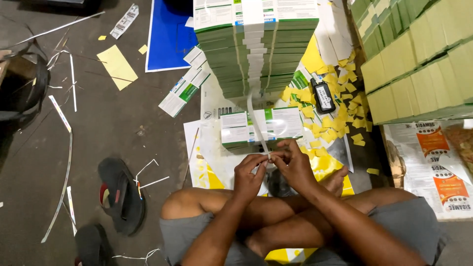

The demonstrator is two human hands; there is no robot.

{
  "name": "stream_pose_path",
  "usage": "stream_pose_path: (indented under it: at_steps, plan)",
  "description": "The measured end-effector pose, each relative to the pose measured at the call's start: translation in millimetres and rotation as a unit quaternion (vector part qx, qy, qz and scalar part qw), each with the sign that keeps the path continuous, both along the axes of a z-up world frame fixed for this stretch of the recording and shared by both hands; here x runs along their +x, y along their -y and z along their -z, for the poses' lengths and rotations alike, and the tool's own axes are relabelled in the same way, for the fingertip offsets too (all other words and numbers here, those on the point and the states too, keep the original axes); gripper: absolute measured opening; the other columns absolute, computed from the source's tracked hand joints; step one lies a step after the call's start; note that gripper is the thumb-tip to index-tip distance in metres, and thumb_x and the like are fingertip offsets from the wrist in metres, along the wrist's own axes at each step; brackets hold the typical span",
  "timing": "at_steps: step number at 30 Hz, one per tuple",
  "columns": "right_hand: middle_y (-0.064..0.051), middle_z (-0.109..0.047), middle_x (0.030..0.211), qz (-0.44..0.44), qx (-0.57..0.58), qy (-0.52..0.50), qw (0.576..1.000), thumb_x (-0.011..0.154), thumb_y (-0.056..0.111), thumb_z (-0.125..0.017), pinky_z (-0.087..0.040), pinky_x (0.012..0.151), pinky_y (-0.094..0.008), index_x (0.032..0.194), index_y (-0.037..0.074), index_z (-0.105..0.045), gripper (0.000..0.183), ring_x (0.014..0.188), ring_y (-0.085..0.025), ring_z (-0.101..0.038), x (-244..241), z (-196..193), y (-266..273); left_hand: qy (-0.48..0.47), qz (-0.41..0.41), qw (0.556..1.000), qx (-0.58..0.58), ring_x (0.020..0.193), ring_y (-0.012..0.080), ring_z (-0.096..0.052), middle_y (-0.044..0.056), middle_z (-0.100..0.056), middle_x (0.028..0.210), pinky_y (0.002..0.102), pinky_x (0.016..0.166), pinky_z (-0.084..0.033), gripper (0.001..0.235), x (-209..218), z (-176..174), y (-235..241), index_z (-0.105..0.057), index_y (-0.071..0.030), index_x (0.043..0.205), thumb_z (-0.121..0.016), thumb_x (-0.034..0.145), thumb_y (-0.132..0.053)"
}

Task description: The person stacks and bands printed pharmaceutical boxes on a production floor.

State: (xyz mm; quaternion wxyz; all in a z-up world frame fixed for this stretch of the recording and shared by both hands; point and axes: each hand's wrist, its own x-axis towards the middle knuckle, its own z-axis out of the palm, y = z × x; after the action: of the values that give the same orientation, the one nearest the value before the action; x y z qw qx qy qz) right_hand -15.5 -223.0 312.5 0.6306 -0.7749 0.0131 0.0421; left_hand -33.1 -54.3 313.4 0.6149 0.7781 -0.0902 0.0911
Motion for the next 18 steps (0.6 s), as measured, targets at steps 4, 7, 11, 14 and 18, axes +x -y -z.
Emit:
stream_pose_path:
  at_steps: [4, 7, 11, 14, 18]
  plan:
    - [-0.013, -0.08, 0.099, -0.007, -0.001, 0.003, 1.0, 0.094, 0.003, -0.067, -0.059, 0.076, -0.027, 0.125, 0.003, -0.05, 0.035, 0.092, -0.014, -0.076, -1, 1, -2, 0.031, -0.002, 0.999, 0.014, 0.093, 0.0253, -0.075, 0.012, -0.074, 0.103, 0.033, 0.083, -0.058, 0.017, 0, 8, -1, -0.076, -0.003, 0.109, -0.071, 0.093, -0.001]
    - [-0.012, -0.079, 0.104, -0.017, -0.008, 0.023, 1.0, 0.093, 0.002, -0.067, -0.06, 0.078, -0.027, 0.125, 0.002, -0.052, 0.035, 0.096, -0.013, -0.076, -3, 4, -2, 0.038, 0.001, 0.999, 0.026, 0.095, 0.0261, -0.074, 0.013, -0.074, 0.105, 0.033, 0.084, -0.058, 0.021, -1, 8, -1, -0.075, -0.002, 0.113, -0.07, 0.093, 0.0]
    - [-0.012, -0.079, 0.104, -0.013, -0.01, 0.036, 0.999, 0.091, 0.001, -0.068, -0.061, 0.08, -0.028, 0.124, 0.002, -0.053, 0.036, 0.095, -0.014, -0.076, 1, 5, -1, 0.032, -0.003, 0.999, 0.043, 0.095, 0.0269, -0.073, 0.013, -0.074, 0.105, 0.034, 0.083, -0.058, 0.022, 0, 8, 0, -0.075, -0.004, 0.113, -0.07, 0.092, -0.002]
    - [-0.011, -0.078, 0.101, -0.005, -0.011, 0.038, 0.999, 0.091, 0.001, -0.07, -0.061, 0.08, -0.028, 0.122, 0.002, -0.054, 0.035, 0.093, -0.014, -0.076, 0, 10, -1, 0.036, 0.003, 0.998, 0.061, 0.097, 0.0282, -0.073, 0.013, -0.073, 0.106, 0.036, 0.084, -0.058, 0.023, 0, 12, 0, -0.075, -0.004, 0.114, -0.069, 0.092, -0.002]
    - [-0.009, -0.076, 0.099, 0.001, -0.01, 0.043, 0.999, 0.091, -0.001, -0.07, -0.061, 0.081, -0.027, 0.121, 0.001, -0.054, 0.034, 0.092, -0.013, -0.075, -3, 17, -2, 0.077, -0.002, 0.994, 0.078, 0.098, 0.0303, -0.071, 0.013, -0.072, 0.107, 0.037, 0.086, -0.058, 0.022, -1, 14, -1, -0.074, -0.005, 0.113, -0.07, 0.092, -0.001]
